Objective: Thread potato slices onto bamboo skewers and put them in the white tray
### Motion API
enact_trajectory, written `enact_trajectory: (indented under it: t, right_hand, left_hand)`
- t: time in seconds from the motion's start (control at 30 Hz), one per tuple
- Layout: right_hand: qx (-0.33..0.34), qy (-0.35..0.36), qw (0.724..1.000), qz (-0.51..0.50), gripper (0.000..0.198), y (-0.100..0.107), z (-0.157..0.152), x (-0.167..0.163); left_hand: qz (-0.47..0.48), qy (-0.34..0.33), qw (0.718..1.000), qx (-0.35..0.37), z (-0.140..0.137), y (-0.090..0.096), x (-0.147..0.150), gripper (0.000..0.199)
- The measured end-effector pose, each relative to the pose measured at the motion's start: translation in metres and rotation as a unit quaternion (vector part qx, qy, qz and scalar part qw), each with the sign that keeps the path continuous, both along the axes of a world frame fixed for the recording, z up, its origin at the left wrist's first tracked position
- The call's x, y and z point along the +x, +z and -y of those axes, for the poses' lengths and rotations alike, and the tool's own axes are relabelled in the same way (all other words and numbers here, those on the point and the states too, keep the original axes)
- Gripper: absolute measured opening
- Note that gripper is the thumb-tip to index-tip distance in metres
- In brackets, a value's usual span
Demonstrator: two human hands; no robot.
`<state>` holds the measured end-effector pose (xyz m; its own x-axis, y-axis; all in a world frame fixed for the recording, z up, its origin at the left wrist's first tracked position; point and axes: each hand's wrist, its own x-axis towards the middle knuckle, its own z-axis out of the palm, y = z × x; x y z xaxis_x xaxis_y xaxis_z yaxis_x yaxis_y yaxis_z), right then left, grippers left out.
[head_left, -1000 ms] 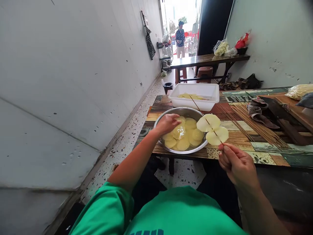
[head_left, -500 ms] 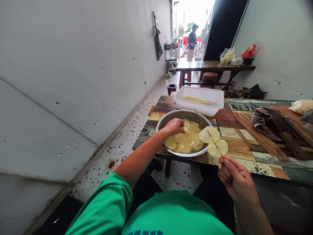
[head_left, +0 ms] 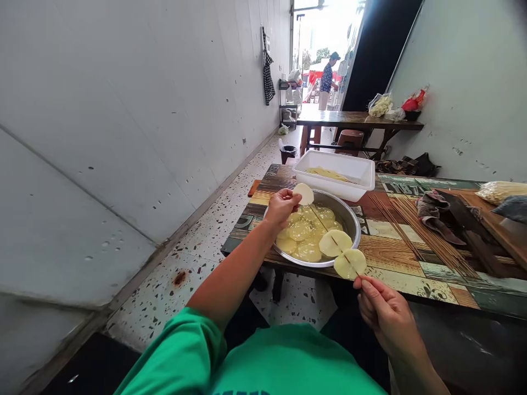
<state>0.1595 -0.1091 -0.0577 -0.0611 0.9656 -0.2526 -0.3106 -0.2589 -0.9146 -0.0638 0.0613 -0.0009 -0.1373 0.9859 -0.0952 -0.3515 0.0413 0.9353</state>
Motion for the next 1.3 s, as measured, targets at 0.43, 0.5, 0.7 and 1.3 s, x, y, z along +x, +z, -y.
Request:
enact_trajectory:
  t: [0.43,0.5,0.7,1.3]
  right_hand:
    - [0.008,0.007,1.000,0.015,0.038,0.006,0.002,0.000]
    - [0.005,0.012,1.000,0.020,0.039,0.009,0.003,0.000]
    - [-0.011,0.004,1.000,0.008,0.040,0.015,0.002,-0.001]
    - [-0.075,0.072,0.977,-0.187,0.022,0.013,0.003,0.010]
  left_hand:
    - [-0.026,-0.007,0.999,0.024,0.015,0.006,0.005,0.015]
    - [-0.050,-0.004,0.998,0.049,0.015,0.004,0.005,0.012]
    - [-0.115,-0.040,0.985,0.125,0.016,-0.007,0.007,0.010]
    - [-0.066,-0.021,0.995,0.068,0.018,-0.005,0.017,0.024]
